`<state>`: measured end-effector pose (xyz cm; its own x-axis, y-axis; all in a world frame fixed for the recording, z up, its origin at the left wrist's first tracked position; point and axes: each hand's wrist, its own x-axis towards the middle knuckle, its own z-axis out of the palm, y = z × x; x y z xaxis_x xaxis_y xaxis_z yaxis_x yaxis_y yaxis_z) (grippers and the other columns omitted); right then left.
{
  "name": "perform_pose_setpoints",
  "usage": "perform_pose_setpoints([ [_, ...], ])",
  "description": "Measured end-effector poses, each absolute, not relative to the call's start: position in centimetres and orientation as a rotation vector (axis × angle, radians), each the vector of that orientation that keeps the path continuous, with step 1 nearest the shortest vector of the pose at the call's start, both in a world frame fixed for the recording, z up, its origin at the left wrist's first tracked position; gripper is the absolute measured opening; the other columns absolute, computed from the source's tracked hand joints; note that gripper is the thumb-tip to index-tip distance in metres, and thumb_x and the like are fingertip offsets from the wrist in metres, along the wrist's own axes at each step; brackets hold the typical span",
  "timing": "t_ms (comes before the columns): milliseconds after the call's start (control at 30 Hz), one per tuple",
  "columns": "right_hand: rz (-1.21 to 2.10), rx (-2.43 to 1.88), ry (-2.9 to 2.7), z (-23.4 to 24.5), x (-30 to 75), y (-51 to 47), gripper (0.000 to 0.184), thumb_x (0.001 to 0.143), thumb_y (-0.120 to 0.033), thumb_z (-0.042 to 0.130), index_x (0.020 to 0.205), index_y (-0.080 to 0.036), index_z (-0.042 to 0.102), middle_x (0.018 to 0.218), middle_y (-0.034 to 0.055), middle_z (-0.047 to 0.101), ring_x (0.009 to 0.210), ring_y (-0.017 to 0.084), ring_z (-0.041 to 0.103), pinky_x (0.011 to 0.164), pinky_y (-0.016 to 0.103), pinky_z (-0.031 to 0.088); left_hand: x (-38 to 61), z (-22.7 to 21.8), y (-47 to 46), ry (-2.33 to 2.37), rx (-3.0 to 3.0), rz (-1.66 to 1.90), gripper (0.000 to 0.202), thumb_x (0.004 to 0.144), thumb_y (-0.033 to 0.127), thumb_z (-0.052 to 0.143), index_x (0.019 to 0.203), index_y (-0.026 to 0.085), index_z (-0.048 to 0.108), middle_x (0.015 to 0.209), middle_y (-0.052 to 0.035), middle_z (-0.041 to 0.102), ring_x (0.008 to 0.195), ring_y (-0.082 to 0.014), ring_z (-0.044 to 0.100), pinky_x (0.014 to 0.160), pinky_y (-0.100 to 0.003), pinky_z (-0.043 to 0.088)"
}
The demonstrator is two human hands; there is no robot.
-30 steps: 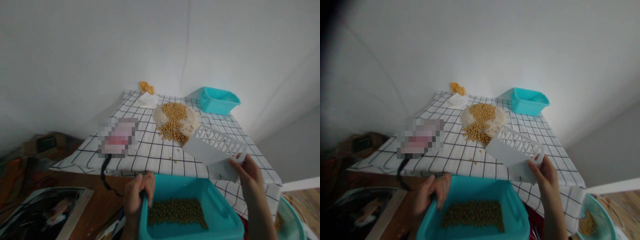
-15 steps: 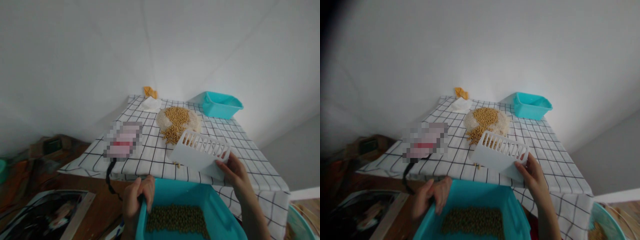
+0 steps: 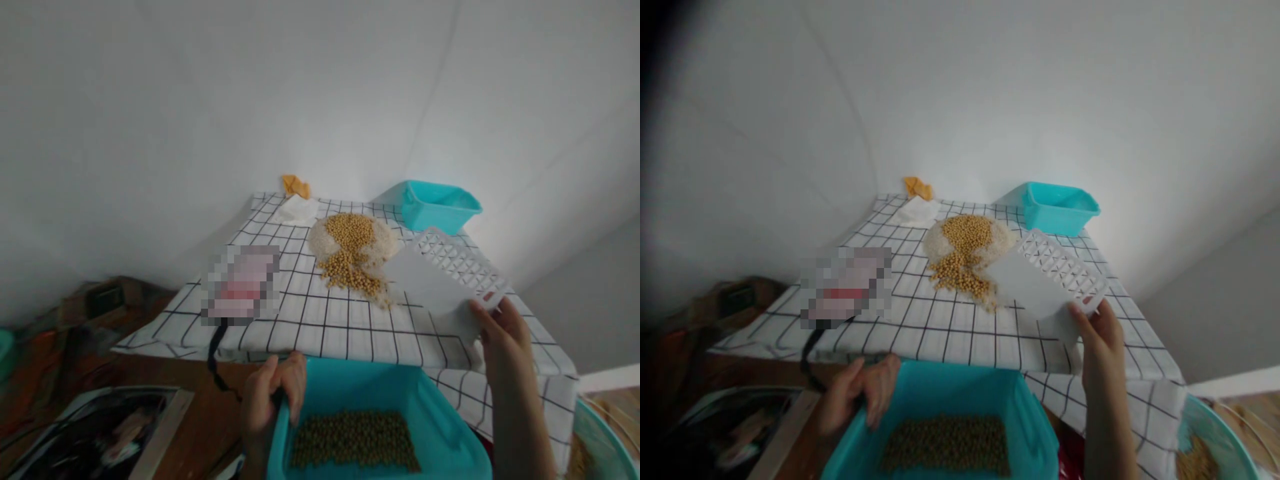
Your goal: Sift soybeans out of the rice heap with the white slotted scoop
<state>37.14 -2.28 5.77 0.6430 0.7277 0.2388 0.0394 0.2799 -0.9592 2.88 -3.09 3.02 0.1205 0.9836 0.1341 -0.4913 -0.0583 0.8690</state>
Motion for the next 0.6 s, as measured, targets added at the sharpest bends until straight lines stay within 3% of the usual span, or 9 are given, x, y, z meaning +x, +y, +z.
perform_pose_setpoints([
  [300,0.597,-1.196,-0.908,7.1,34.4,0.4,0.032,0.076,-0.039,0.084,0.102,-0.024,0.072,0.096,0.0048,0.078,0.084,0.024,0.071,0.070,0.032,0.054,1.5,1.2,-2.9,0.676,1.021,1.298,0.073,0.105,0.038,0.036,0.043,0.029,0.072,0.033,-0.0016,0.054,0.043,-0.0217,0.039,0.076,-0.043,0.036],
  [600,0.678,-1.175,-0.884,6.0,34.4,0.3,0.025,0.074,-0.034,0.086,0.092,-0.027,0.070,0.083,-0.0021,0.074,0.073,0.017,0.065,0.064,0.025,0.049,2.0,2.6,-2.9,0.564,1.012,1.276,0.073,0.106,0.038,0.032,0.048,0.025,0.074,0.041,-0.0026,0.057,0.047,-0.0202,0.037,0.069,-0.042,0.033],
])
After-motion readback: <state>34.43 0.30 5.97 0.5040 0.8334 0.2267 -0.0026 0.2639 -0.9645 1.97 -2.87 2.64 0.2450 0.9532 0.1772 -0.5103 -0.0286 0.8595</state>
